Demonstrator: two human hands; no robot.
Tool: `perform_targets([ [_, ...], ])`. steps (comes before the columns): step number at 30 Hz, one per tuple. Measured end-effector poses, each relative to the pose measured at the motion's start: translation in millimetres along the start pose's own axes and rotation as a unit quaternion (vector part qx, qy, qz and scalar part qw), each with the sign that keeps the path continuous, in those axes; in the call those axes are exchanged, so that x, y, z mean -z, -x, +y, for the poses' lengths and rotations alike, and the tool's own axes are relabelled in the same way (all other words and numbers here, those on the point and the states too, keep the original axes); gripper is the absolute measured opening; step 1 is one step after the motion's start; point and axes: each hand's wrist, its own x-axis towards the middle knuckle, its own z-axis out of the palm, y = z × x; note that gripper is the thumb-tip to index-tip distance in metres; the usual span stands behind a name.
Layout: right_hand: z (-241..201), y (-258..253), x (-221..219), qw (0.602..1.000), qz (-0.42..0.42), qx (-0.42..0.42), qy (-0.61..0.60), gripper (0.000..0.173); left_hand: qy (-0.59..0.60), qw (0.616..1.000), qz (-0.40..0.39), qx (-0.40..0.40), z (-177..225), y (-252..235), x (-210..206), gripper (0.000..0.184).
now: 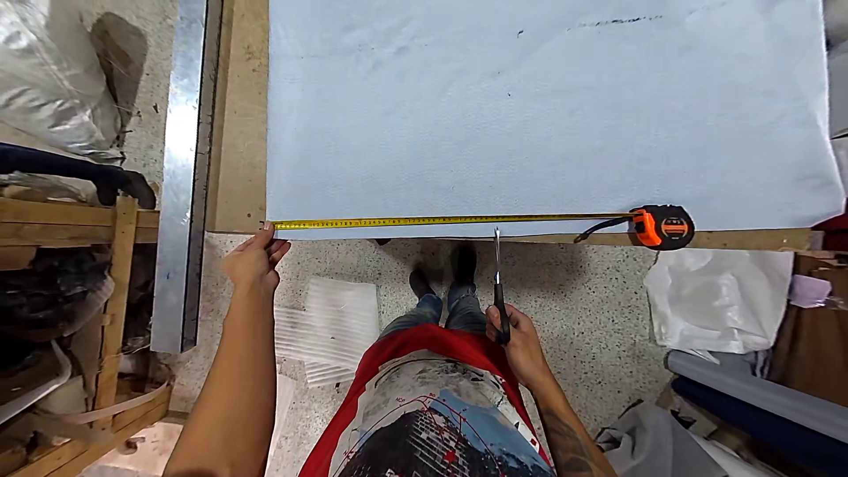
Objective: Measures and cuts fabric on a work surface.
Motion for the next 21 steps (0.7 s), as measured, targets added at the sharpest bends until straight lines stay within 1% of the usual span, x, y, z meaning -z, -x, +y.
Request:
perform_targets([
  [6,-1,-4,5,1.0,0.015,-0.004,0.017,0.034,-0.005,1.0,0.003,0.004,0,4,-3,0.042],
  [14,-9,-3,8,0.997,0.041,-0.004,0.069,0.038,-0.014,1.0,-0.003,0.004,1,6,-3,0.043],
  [16,-9,-3,6,0.997,0.042,-0.005,0.07,0.04,-0.015,1.0,0.0,0.005,1,7,-4,0.043],
  [21,-11,-3,3,0.997,0.052,-0.008,0.063,0.038,-0.009,1.0,-0.003,0.004,1,7,-3,0.041],
])
